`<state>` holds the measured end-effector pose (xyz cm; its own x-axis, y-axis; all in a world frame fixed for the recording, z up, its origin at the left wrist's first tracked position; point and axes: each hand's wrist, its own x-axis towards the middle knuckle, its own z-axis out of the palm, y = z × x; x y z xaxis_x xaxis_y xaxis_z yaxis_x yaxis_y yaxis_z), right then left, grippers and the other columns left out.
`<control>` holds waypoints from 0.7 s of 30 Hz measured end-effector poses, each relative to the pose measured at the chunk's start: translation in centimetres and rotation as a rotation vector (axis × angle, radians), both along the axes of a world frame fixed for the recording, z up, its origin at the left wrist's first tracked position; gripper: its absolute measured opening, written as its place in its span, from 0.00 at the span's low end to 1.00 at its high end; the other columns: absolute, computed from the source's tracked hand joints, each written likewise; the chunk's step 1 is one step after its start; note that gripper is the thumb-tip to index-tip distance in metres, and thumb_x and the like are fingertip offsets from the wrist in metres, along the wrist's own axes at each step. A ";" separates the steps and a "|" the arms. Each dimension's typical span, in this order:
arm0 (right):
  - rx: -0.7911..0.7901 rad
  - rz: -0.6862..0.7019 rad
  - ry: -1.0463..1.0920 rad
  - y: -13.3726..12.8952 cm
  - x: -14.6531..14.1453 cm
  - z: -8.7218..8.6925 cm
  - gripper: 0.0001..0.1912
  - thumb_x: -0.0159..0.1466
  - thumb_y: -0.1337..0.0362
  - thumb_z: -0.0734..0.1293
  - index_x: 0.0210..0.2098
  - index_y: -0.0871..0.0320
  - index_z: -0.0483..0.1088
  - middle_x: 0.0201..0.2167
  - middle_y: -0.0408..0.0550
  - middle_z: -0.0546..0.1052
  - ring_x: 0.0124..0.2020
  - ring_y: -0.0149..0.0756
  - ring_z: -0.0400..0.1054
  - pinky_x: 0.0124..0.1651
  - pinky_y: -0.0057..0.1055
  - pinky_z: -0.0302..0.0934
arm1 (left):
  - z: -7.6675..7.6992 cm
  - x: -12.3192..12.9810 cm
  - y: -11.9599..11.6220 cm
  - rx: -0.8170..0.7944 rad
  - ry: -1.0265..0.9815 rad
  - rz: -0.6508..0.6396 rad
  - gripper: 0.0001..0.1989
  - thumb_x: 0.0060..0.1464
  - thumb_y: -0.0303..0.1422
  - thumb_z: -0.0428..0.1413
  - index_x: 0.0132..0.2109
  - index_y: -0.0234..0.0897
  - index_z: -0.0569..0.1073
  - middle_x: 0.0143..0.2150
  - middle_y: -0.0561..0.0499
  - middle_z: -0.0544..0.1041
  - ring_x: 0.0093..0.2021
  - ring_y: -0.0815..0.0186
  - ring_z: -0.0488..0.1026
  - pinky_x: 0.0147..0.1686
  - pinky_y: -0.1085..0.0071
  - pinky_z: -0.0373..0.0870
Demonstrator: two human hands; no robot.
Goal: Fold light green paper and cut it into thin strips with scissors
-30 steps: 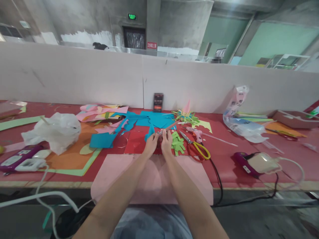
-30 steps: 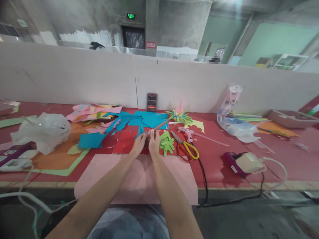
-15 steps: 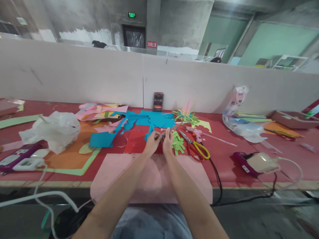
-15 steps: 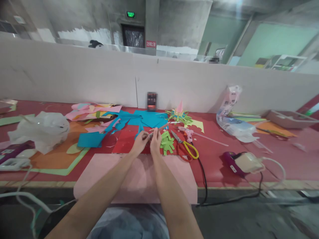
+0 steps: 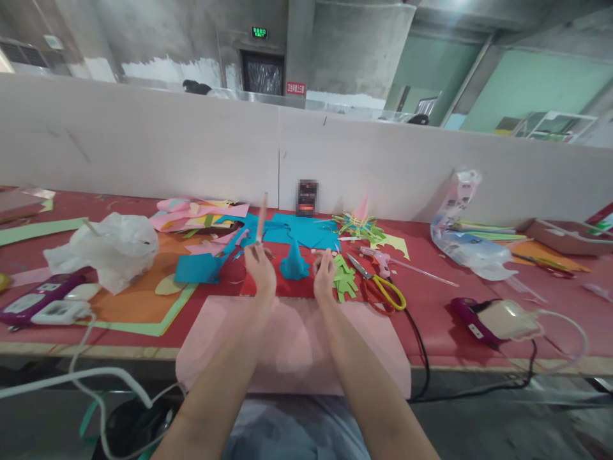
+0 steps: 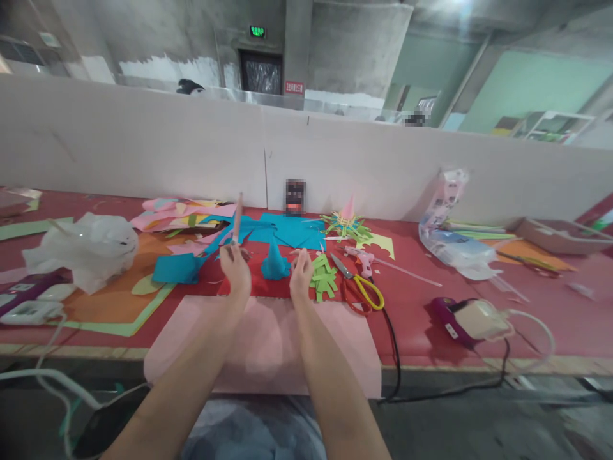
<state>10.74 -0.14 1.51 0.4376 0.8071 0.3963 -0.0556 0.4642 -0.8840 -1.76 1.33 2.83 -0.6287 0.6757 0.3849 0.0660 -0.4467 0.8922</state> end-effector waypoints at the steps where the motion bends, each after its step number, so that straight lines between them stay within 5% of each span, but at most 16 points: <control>1: 0.001 0.016 -0.004 0.0 -0.1 0.0 0.24 0.62 0.47 0.51 0.28 0.58 0.66 0.13 0.36 0.50 0.14 0.26 0.45 0.19 0.26 0.44 | -0.3 -0.4 0.6 -0.019 -0.077 0.031 0.13 0.55 0.43 0.43 0.32 0.36 0.59 0.20 0.58 0.63 0.18 0.73 0.62 0.24 0.74 0.62; 7: -0.010 0.044 -0.004 0.0 0.0 -0.2 0.24 0.61 0.46 0.51 0.28 0.58 0.66 0.12 0.35 0.51 0.14 0.25 0.46 0.19 0.25 0.45 | -2.0 -1.0 2.3 -0.089 -0.237 -0.008 0.13 0.51 0.43 0.47 0.30 0.36 0.59 0.19 0.58 0.63 0.17 0.74 0.63 0.20 0.76 0.60; 21: -0.043 0.064 0.003 0.3 0.0 -0.4 0.24 0.60 0.45 0.52 0.28 0.59 0.65 0.12 0.35 0.51 0.13 0.24 0.45 0.18 0.24 0.44 | -2.8 -0.9 2.7 -0.177 -0.449 -0.190 0.10 0.45 0.38 0.51 0.31 0.34 0.63 0.23 0.55 0.68 0.19 0.76 0.66 0.21 0.77 0.62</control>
<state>10.72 0.18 1.11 0.3857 0.8499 0.3591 -0.0867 0.4208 -0.9030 -2.69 3.99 0.01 -0.5654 0.8244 -0.0250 -0.4080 -0.2533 0.8771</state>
